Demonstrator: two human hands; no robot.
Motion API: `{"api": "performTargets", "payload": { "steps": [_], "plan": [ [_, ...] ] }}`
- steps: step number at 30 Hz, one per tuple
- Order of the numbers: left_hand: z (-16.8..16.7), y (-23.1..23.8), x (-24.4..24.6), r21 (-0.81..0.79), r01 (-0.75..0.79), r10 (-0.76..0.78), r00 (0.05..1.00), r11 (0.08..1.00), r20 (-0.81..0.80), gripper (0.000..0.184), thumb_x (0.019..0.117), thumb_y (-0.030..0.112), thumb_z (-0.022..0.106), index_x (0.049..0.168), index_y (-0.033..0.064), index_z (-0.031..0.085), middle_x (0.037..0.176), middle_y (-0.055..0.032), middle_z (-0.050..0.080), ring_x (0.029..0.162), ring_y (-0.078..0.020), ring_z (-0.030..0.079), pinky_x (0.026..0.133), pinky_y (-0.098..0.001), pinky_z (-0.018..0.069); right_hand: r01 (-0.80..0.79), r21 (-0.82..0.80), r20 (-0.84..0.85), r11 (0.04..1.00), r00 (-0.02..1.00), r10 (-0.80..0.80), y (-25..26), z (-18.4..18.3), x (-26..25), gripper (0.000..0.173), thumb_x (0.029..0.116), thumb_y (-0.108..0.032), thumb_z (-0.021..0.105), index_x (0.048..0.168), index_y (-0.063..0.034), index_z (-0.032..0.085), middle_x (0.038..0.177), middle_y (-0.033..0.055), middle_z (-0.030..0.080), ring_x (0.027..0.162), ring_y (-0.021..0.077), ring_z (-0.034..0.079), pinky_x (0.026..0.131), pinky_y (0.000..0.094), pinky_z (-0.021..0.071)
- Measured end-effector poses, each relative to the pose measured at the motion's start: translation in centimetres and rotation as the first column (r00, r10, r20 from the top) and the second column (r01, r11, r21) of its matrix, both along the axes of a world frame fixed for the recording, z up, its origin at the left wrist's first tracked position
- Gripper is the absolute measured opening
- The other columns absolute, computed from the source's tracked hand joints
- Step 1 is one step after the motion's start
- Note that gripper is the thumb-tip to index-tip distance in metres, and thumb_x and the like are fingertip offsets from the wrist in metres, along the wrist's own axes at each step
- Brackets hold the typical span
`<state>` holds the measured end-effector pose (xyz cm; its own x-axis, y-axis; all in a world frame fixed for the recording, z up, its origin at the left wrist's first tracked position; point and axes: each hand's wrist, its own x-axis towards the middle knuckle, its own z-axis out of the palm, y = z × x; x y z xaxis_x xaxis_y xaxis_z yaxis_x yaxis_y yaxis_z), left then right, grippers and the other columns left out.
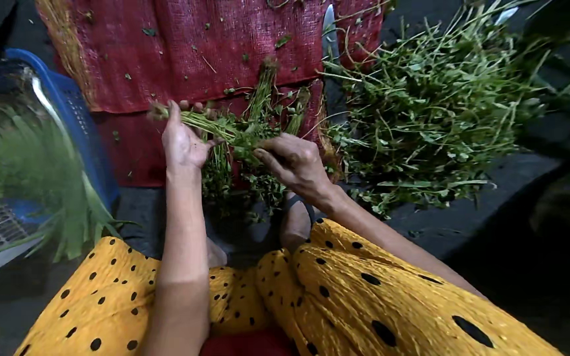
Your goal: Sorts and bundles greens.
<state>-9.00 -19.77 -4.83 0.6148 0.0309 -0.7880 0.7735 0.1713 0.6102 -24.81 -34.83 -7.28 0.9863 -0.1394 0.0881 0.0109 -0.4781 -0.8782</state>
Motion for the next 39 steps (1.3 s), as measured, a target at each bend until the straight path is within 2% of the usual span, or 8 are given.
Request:
{"api": "performTargets", "payload": {
  "steps": [3,7,10,15,22,28,33,39],
  "plan": [
    [0.0,-0.5,-0.3,0.265,0.157,-0.256,0.881,0.952,0.399,0.047,0.1142,0.034,0.023,0.103,0.0079,0.061,0.098,-0.0023,0.07,0.095,-0.0115,0.065,0.084,-0.0312,0.0518,-0.017,0.224,-0.123,0.974,0.991,0.046,-1.2,0.5,-0.1,0.02,0.1025,-0.02,0.06,0.105,-0.0051,0.073,0.087,0.0012,0.069,0.068,0.0032,0.061,0.06,0.02,0.0535],
    [1.3,-0.6,-0.3,0.125,0.475,-0.45,0.667,0.871,0.594,0.038,0.1133,0.031,0.025,0.099,0.0118,0.055,0.077,0.0035,0.062,0.076,-0.0116,0.067,0.081,-0.0364,0.0609,0.077,0.016,-0.223,0.997,0.972,-0.071,-5.7,0.5,0.7,0.034,0.0981,-0.02,0.064,0.129,-0.0059,0.067,0.136,0.0158,0.061,0.112,0.025,0.066,0.087,0.0427,0.0582],
    [2.7,-2.1,-1.5,0.108,0.799,-0.729,0.473,0.591,0.494,0.034,0.1113,0.032,0.038,0.13,0.0061,0.049,0.075,-0.0042,0.061,0.063,-0.0153,0.064,0.063,-0.0333,0.0597,0.212,0.099,-0.179,0.972,0.965,-0.192,-9.8,4.5,2.9,0.046,0.1065,-0.03,0.053,0.145,-0.0054,0.052,0.142,0.0111,0.059,0.12,0.0161,0.063,0.097,0.0345,0.0557],
    [4.6,-5.3,-4.2,0.17,0.971,-0.929,0.098,0.168,0.358,0.038,0.1077,0.024,0.049,0.139,0.0036,0.057,0.116,-0.0096,0.068,0.101,-0.0113,0.066,0.094,-0.0331,0.0551,-0.09,0.102,-0.259,0.991,0.959,0.114,-8.7,8.6,6.0,0.05,0.1097,-0.038,0.034,0.147,-0.0117,0.054,0.144,0.0058,0.06,0.123,0.0176,0.062,0.102,0.0443,0.0533],
    [4.6,-3.8,-3.8,0.13,0.973,-0.873,0.109,0.192,0.475,0.034,0.1062,0.013,0.043,0.129,-0.0054,0.061,0.123,-0.0135,0.066,0.114,-0.0086,0.06,0.103,-0.03,0.0473,-0.248,0.002,-0.329,0.969,0.915,0.235,-5.6,7.0,7.2,0.053,0.1113,-0.042,0.03,0.145,-0.0122,0.058,0.14,0.0083,0.063,0.125,0.0217,0.062,0.107,0.0492,0.0482],
    [6.1,0.0,-1.6,0.241,0.837,-0.868,0.445,0.491,0.22,0.037,0.1105,0.035,0.044,0.13,0.0064,0.058,0.101,-0.0093,0.064,0.082,-0.0149,0.062,0.071,-0.0341,0.0542,-0.054,0.38,-0.386,0.924,0.898,0.211,-4.2,5.7,8.4,0.056,0.1105,-0.045,0.022,0.149,-0.0169,0.051,0.134,0.0035,0.066,0.112,0.0184,0.066,0.09,0.0423,0.0563],
    [5.1,8.3,4.5,0.759,0.587,-0.723,0.65,0.283,-0.233,0.053,0.1114,0.04,0.035,0.144,0.0011,0.05,0.128,-0.0336,0.061,0.121,-0.053,0.058,0.096,-0.0747,0.0422,0.238,0.223,-0.559,0.945,0.826,-0.076,-4.7,-0.3,7.5,0.037,0.1098,-0.038,0.044,0.128,-0.0101,0.061,0.097,0.0109,0.068,0.073,0.0194,0.064,0.064,0.0388,0.0557],
    [-4.9,10.9,4.0,0.794,0.504,-0.619,0.755,0.34,-0.214,0.052,0.1115,0.032,0.037,0.149,-0.0037,0.044,0.14,-0.0333,0.054,0.133,-0.0496,0.051,0.108,-0.0676,0.0388,-0.001,-0.058,-0.55,0.998,0.834,-0.031,0.1,-4.5,6.3,0.027,0.1069,-0.019,0.052,0.119,-0.0008,0.067,0.102,0.0198,0.071,0.087,0.0326,0.069,0.081,0.0559,0.0554]
  ]
}}
